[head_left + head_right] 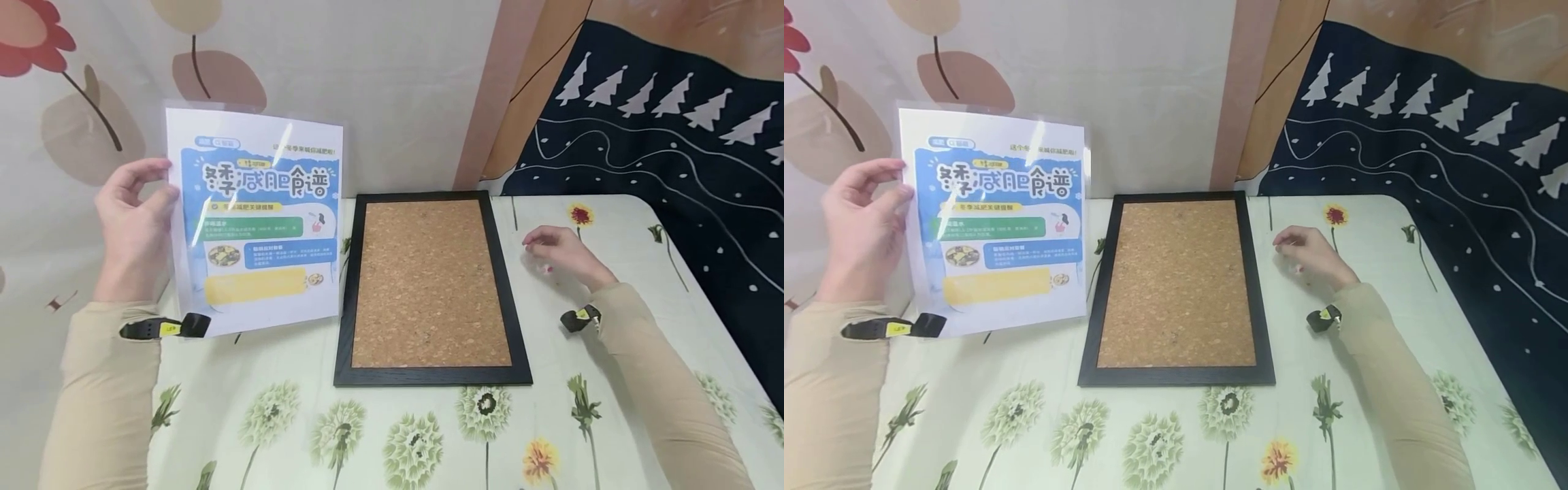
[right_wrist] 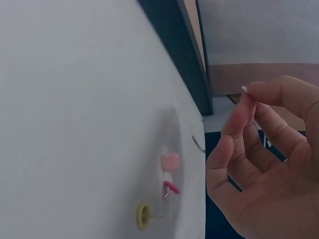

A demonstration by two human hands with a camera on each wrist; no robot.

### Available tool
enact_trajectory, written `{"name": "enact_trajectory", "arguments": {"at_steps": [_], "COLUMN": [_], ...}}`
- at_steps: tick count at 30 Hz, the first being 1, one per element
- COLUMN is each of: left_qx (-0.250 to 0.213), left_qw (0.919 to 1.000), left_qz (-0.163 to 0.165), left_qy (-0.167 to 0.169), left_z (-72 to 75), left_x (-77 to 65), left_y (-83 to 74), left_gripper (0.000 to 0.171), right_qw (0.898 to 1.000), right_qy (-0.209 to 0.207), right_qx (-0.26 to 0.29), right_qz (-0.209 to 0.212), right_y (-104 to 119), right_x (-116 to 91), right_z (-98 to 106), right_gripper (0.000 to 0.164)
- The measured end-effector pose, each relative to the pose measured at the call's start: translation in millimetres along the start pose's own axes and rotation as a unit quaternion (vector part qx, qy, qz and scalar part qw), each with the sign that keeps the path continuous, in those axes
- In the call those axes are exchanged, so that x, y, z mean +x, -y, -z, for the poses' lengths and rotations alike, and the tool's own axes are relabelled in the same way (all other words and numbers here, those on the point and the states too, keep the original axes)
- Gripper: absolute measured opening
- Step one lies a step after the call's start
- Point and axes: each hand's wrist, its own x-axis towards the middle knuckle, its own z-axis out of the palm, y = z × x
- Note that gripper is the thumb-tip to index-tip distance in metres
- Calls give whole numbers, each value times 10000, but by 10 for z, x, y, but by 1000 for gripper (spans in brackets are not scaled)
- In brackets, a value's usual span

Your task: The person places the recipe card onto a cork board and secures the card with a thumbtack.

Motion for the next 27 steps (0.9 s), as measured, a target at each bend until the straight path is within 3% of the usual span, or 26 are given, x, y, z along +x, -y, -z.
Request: {"name": "enact_trajectory", "arguments": {"at_steps": [7, 17, 27], "left_qx": [-235, -433, -335], "left_qw": [9994, 9976, 9972], "left_qz": [119, 332, 474], "left_qy": [209, 427, 466], "left_z": [-184, -391, -492], "left_x": [-54, -117, -186], "left_y": [-12, 226, 441], "left_gripper": [34, 33, 32], "right_qw": [9992, 9968, 9956], "right_qy": [-137, -376, -394], "right_qx": [367, 687, 828], "right_qz": [-115, 176, 201], "right_y": [110, 152, 219], "right_x": [51, 109, 156], "right_z": [21, -27, -77], "right_gripper": [33, 29, 30]}}
